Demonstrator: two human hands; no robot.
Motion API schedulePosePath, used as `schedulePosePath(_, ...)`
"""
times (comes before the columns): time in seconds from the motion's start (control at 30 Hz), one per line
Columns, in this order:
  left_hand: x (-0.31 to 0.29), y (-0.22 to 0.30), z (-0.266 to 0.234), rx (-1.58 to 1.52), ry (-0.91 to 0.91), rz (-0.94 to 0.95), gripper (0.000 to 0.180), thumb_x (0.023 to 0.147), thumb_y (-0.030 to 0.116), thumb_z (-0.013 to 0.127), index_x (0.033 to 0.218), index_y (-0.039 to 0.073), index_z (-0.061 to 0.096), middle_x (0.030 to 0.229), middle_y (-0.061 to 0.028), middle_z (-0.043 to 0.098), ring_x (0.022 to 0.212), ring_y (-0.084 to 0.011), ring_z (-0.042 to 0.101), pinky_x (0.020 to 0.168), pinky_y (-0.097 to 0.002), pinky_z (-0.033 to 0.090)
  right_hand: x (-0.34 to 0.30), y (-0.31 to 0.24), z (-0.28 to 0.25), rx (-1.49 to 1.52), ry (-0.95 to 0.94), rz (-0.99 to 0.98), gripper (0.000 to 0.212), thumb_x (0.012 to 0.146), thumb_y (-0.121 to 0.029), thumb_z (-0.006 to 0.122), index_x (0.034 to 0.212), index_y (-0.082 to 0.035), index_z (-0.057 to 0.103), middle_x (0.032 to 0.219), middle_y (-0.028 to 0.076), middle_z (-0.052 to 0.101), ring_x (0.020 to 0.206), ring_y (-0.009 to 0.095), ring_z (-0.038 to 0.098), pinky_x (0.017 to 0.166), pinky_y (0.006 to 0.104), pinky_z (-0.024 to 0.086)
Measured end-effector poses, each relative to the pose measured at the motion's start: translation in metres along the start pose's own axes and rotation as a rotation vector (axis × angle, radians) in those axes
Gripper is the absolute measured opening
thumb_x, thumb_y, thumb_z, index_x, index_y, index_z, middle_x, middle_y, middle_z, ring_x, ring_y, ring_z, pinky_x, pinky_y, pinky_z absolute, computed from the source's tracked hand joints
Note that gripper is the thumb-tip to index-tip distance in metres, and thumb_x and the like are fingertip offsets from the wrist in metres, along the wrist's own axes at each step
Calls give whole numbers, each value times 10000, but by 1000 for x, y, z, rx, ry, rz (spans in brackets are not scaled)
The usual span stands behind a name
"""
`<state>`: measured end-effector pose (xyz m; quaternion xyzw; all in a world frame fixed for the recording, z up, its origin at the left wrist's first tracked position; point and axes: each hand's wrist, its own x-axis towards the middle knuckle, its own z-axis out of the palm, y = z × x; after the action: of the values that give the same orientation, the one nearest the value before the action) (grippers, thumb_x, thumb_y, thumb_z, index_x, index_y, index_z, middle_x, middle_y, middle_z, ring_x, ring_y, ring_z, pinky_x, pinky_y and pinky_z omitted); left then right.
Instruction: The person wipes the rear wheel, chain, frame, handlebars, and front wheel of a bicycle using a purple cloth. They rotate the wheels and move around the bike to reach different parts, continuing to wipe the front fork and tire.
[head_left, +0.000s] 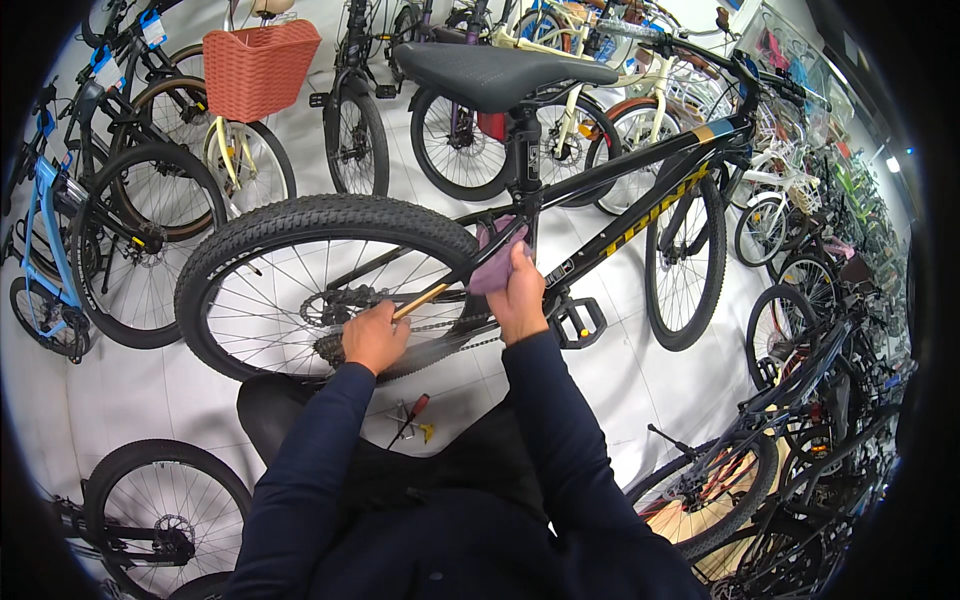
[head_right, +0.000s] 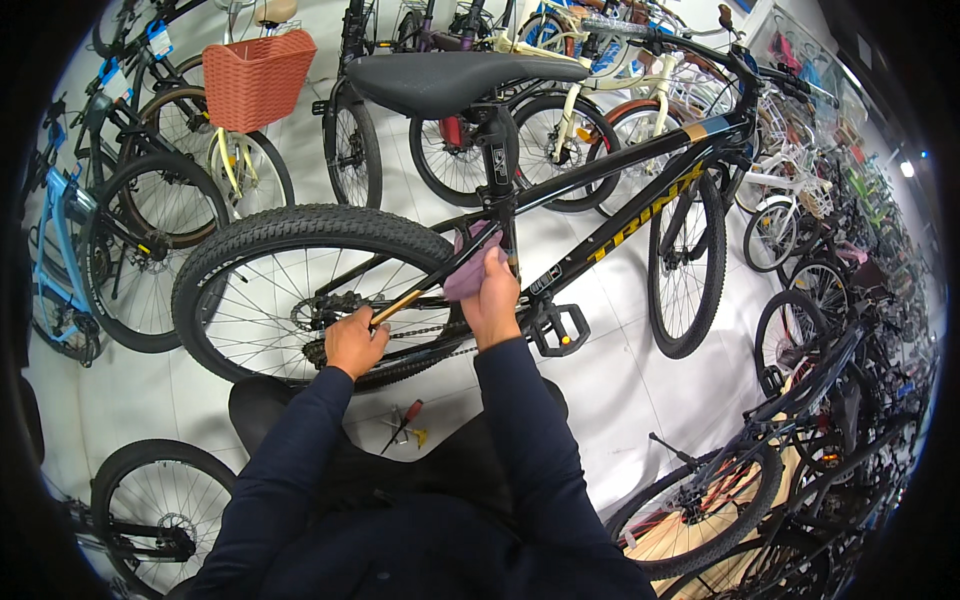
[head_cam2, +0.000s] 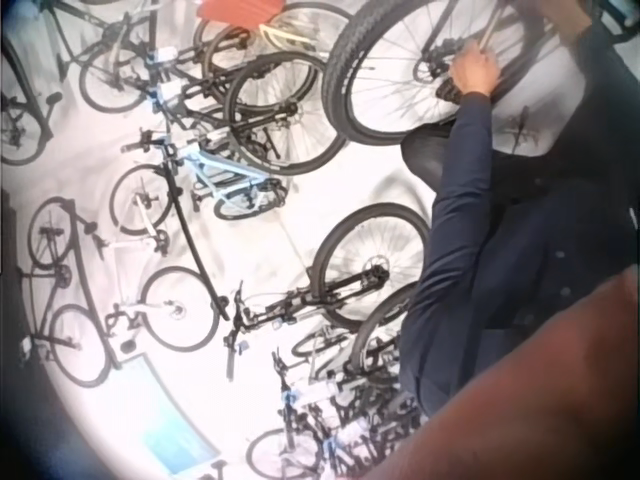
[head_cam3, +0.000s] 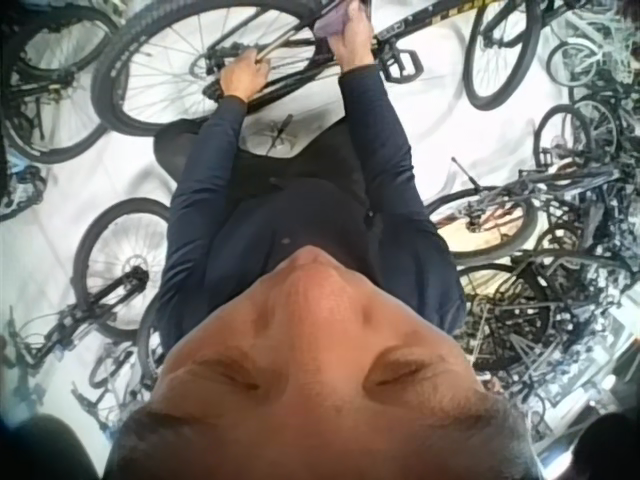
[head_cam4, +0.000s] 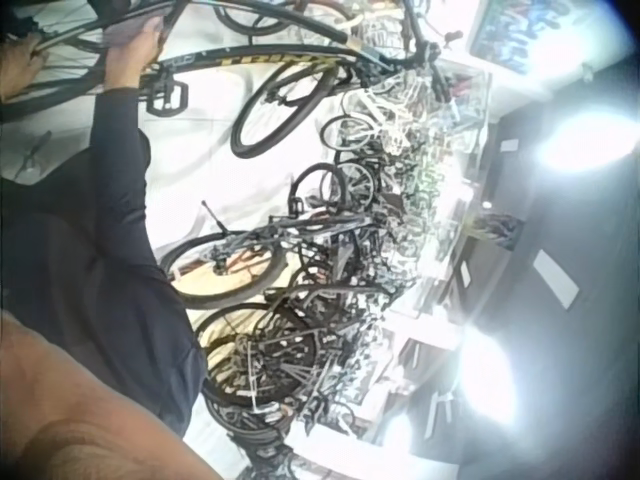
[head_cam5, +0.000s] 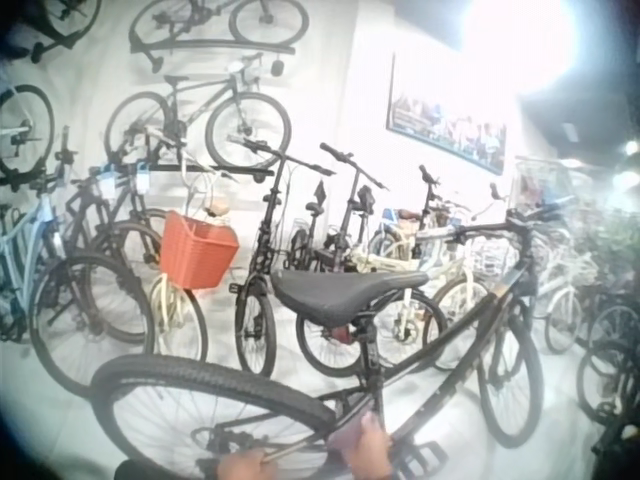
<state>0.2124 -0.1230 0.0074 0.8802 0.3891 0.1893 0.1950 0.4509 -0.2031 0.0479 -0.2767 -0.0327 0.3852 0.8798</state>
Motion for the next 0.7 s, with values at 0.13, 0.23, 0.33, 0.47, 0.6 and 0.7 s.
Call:
schedulePosePath(0.13, -1, -5, 0, -5, 6, 10, 291, 891, 350, 679, 895, 63, 633, 802, -169, 715, 780, -400, 696, 718, -533, 535, -22, -37, -11, -236, 37, 73, 312, 1105, -186, 501, 1350, -4, 566, 1263, 116, 677, 1157, 261, 669, 1037, 424, 531)
schedulePosePath(0.23, -2, -4, -1, -3, -15, -2, 295, 889, 352, 682, 902, 61, 637, 806, -168, 714, 783, -398, 696, 717, -530, 535, -9, -59, -13, -280, 12, -324, 340, 1102, -196, 514, 1377, -1, 553, 1229, 116, 678, 1126, 236, 672, 988, 396, 544)
schedulePosePath(0.33, -3, -2, -5, 8, -25, -10, 300, 881, 351, 692, 899, 56, 640, 826, -168, 717, 789, -396, 696, 713, -526, 536, 4, -56, -15, -847, 22, -518, 382, 1061, -183, 551, 1406, -21, 571, 1108, 133, 725, 984, 303, 709, 873, 410, 549)
schedulePosePath(0.47, 0, 1, -7, 4, -16, 6, 295, 879, 344, 695, 889, 56, 630, 825, -167, 715, 790, -394, 698, 705, -525, 535, -3, -66, -32, -1830, 164, -659, 371, 958, -214, 642, 1289, -49, 660, 1018, 258, 734, 944, 472, 694, 871, 524, 538)
schedulePosePath(0.6, -2, -1, -6, 12, -20, 3, 295, 881, 341, 695, 878, 57, 618, 819, -166, 712, 787, -392, 699, 703, -523, 533, -15, -111, -55, -2146, 25, -531, 269, 919, -238, 700, 1128, -69, 720, 962, 237, 740, 922, 451, 702, 824, 535, 547)
schedulePosePath(0.7, -2, -2, -5, -15, -17, 9, 300, 883, 347, 692, 880, 57, 615, 819, -164, 713, 788, -393, 700, 706, -520, 534, -21, -134, -69, -2036, 190, -473, 292, 968, -272, 663, 1145, -47, 721, 1014, 232, 750, 980, 457, 698, 855, 512, 550)
